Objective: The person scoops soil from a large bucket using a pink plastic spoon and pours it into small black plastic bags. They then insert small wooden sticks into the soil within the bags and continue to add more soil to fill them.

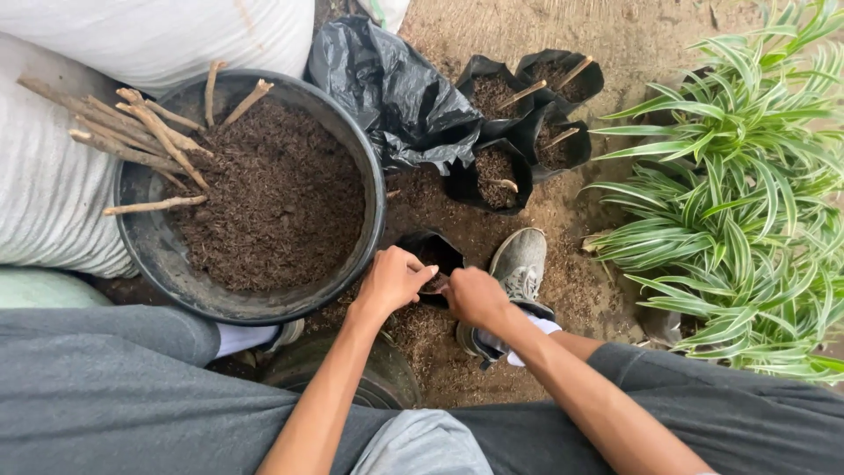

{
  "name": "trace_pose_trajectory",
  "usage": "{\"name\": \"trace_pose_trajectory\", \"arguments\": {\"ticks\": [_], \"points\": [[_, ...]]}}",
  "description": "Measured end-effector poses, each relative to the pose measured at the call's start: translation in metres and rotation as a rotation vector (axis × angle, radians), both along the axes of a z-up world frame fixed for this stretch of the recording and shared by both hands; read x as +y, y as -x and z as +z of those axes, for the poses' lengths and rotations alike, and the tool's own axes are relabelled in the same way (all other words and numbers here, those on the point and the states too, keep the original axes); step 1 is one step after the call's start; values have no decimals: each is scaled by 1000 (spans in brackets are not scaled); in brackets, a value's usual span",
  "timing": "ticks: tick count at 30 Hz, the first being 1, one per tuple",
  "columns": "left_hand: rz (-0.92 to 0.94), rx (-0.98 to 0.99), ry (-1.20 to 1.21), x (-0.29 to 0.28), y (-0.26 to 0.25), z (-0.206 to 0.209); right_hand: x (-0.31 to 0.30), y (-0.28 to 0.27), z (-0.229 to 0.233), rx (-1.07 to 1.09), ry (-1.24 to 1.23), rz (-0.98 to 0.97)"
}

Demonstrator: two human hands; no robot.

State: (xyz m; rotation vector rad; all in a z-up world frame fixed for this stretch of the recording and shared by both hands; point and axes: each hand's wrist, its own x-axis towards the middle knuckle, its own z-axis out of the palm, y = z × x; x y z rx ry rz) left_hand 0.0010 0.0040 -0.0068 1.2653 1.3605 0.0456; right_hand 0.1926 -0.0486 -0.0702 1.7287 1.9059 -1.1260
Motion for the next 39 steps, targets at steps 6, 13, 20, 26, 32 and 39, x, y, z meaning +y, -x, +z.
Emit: {"name": "trace_pose_trajectory", "arguments": {"ticks": [6, 13, 20, 26, 32, 39], "points": [[-6, -2, 6, 1, 1, -6, -5, -21, -67, -77, -153, 92], [-30, -2, 0, -2, 9, 4, 52, -15, 16, -203, -196, 195], [-55, -12, -7, -4, 16, -2, 66, 20, 18, -237, -226, 297], [-55, -42, -59, -1, 12, -12, 79, 41, 46, -268, -322, 422], [-89, 4, -52, -4, 8, -32, 64, 31, 1, -261, -230, 465], [-60, -21, -88, -3, 6, -38, 64, 25, -9, -286, -231, 389]]}}
